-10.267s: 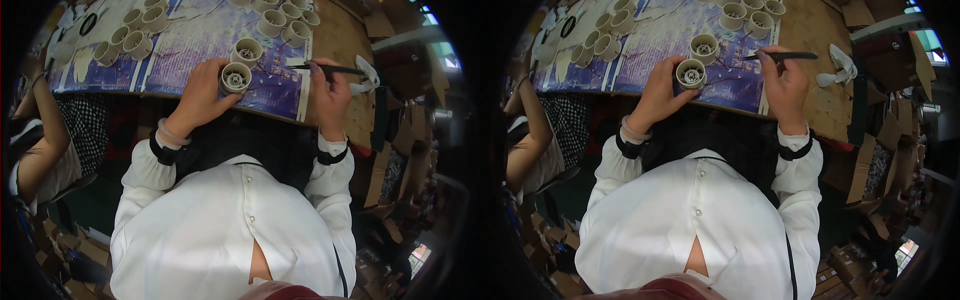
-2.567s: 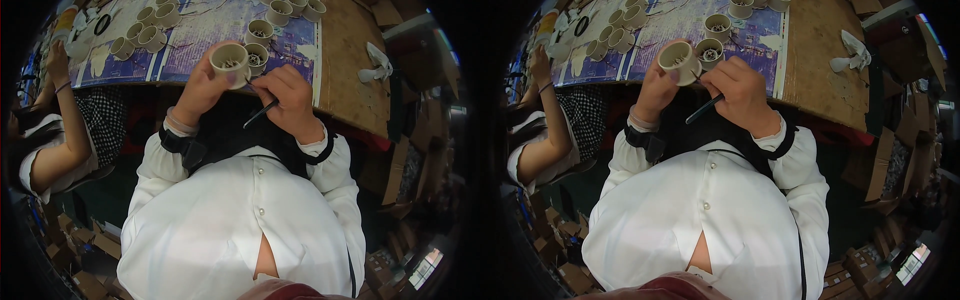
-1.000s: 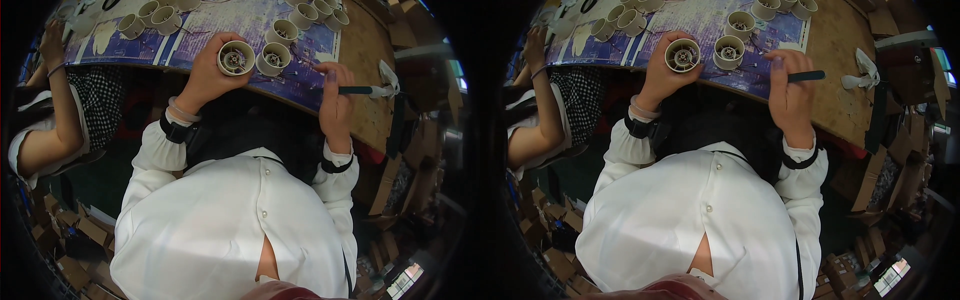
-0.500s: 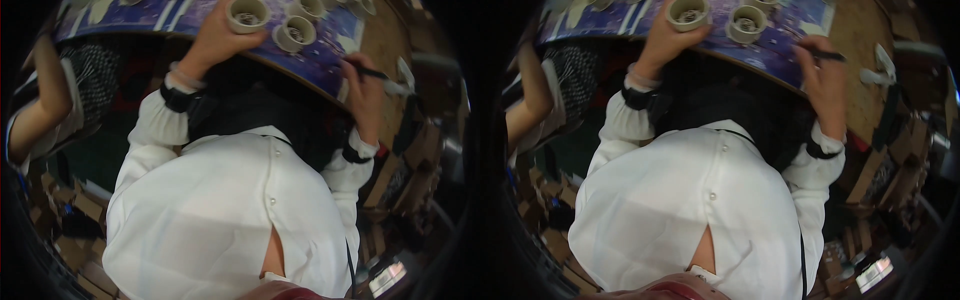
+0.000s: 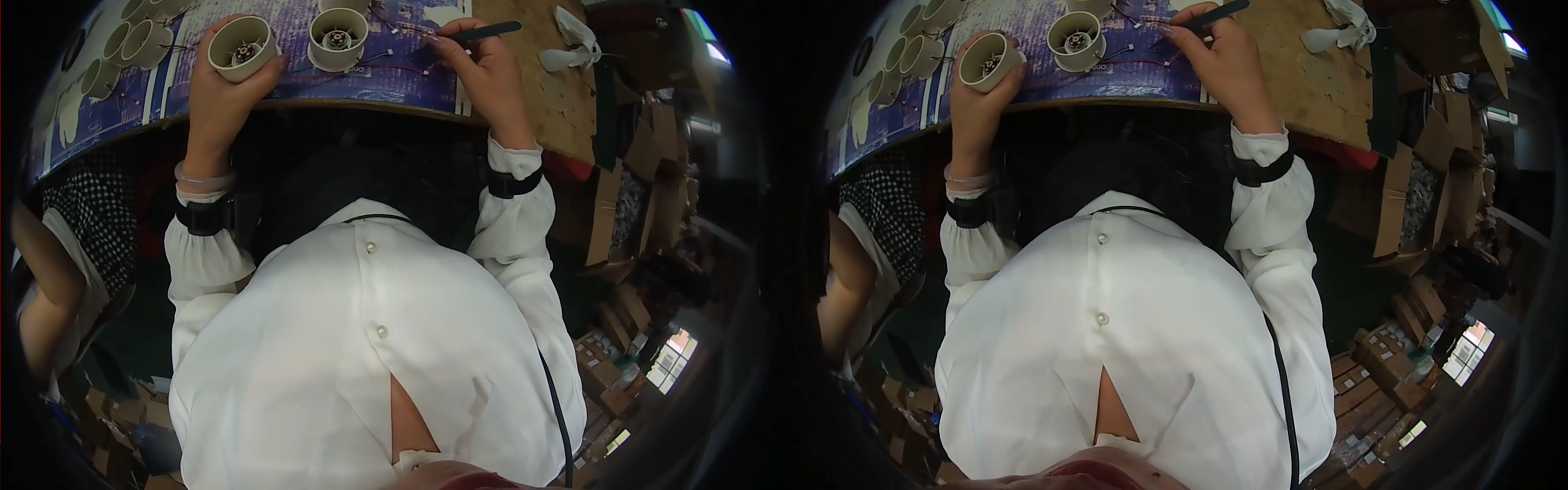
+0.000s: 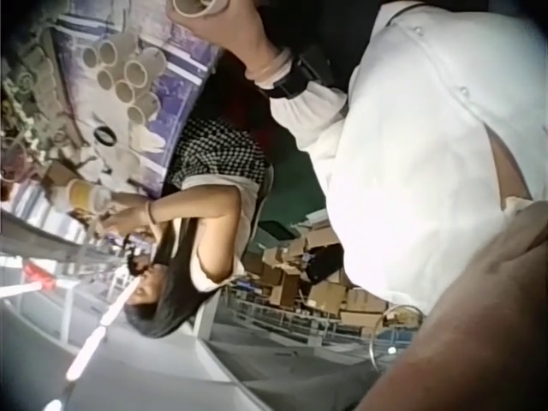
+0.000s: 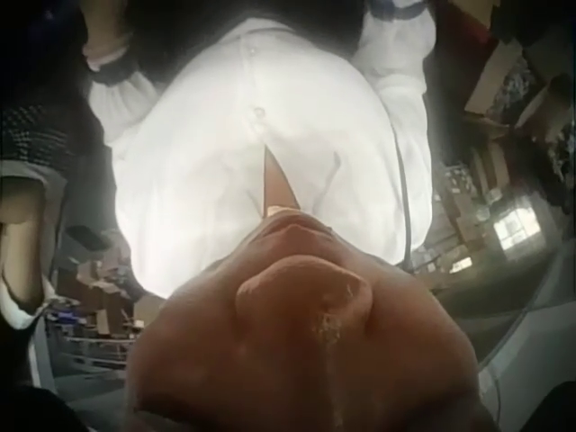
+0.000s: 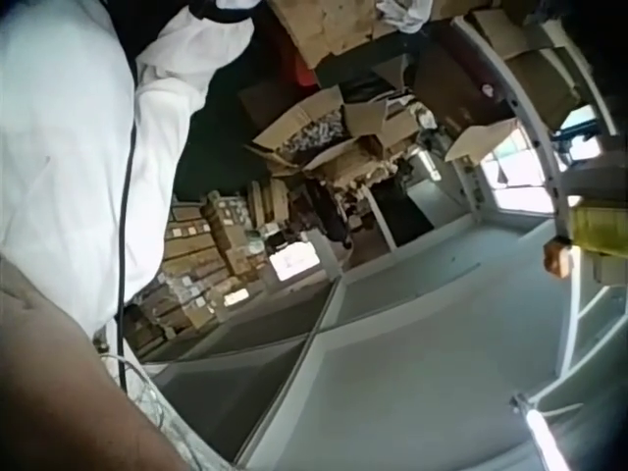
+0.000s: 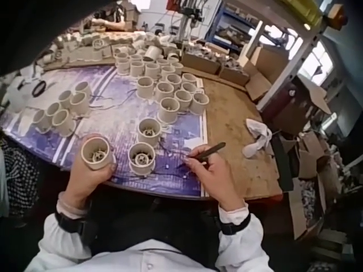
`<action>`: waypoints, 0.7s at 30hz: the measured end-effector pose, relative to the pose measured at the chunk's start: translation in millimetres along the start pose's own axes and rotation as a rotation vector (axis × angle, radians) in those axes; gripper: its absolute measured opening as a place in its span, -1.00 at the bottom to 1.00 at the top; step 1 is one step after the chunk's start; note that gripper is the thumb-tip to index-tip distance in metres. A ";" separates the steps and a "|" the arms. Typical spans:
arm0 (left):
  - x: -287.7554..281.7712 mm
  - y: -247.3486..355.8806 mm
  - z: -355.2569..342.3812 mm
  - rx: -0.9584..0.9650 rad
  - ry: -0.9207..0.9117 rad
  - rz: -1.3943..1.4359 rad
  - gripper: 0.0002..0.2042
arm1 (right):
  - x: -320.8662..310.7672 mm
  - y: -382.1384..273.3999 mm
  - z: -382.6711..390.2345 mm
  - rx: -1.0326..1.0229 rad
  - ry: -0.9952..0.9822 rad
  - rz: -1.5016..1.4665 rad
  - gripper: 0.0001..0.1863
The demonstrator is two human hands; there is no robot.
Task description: The person picks up a plastic housing and uses tweezers to pull wires through a hole in the side. They then use a small squeeze bottle to apply liquid to the interior of the housing before setting it back down on the table.
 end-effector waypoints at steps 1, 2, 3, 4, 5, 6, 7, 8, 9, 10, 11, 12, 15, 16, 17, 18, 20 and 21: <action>-0.2 0.1 0.4 0.000 0.003 -0.005 -0.52 | 0.4 0.1 0.5 0.003 0.004 0.020 -0.83; -0.1 0.3 1.0 0.006 0.003 -0.012 -0.51 | 1.0 -0.3 1.1 0.005 0.010 0.039 -0.83; 0.5 0.8 0.8 0.014 0.004 -0.018 -0.51 | 1.6 -1.9 0.1 0.001 0.009 0.036 -0.83; 1.1 1.6 0.8 0.023 0.004 -0.024 -0.51 | 1.5 -5.6 -1.2 -0.005 0.041 -0.082 -0.83; 1.4 2.8 1.5 0.026 0.007 -0.028 -0.51 | 0.9 -9.3 -2.3 -0.010 0.072 -0.200 -0.82; 1.9 5.2 3.1 0.054 0.006 -0.037 -0.51 | 0.0 -13.1 -3.1 -0.016 0.104 -0.318 -0.81; 2.5 8.0 4.9 0.082 0.005 -0.047 -0.50 | -1.1 -19.5 -4.3 -0.021 0.104 -0.321 -0.81; 2.7 10.7 6.1 0.109 0.002 -0.058 -0.50 | -1.4 -29.9 -6.0 0.000 0.126 -0.389 -0.81; 4.0 13.3 6.4 0.112 0.003 -0.062 -0.50 | -1.4 -39.8 -7.6 0.021 0.147 -0.457 -0.80; 6.5 19.2 7.6 0.156 -0.004 -0.094 -0.49 | 0.1 -46.0 -8.3 0.042 0.168 -0.527 -0.80; 9.2 25.1 8.9 0.199 -0.011 -0.126 -0.48 | 2.7 -49.3 -8.6 0.039 0.167 -0.533 -0.80; 11.2 30.4 10.4 0.241 -0.018 -0.158 -0.48 | 7.8 -52.4 -9.3 0.043 0.140 -0.678 -0.80; 18.6 37.3 15.9 0.220 -0.048 -0.160 -0.49 | 16.8 -54.3 -9.4 0.057 0.079 -0.960 -0.80; 21.1 38.2 17.1 0.210 -0.063 -0.160 -0.50 | 20.4 -49.4 -9.5 0.086 0.068 -1.008 -0.79; 23.0 38.8 17.9 0.209 -0.059 -0.161 -0.50 | 23.8 -44.4 -9.4 0.115 0.057 -1.055 -0.78; 23.0 39.4 18.3 0.201 -0.076 -0.159 -0.50 | 28.1 -42.5 -9.6 0.143 0.046 -1.106 -0.77; 23.7 40.1 18.9 0.186 -0.110 -0.154 -0.49 | 31.4 -43.2 -9.1 0.162 0.027 -1.129 -0.77; 24.2 40.3 18.8 0.186 -0.108 -0.158 -0.49 | 32.8 -43.5 -8.6 0.180 0.012 -1.147 -0.77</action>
Point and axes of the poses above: each hand's wrist, its own z-axis away from the middle knuckle, its own x-axis out of the palm, y = z × x, the point moved 4 cm from there along -z, towards the middle knuckle, and after that the axes turned 10 degrees about -x, right-handed, at the moved point
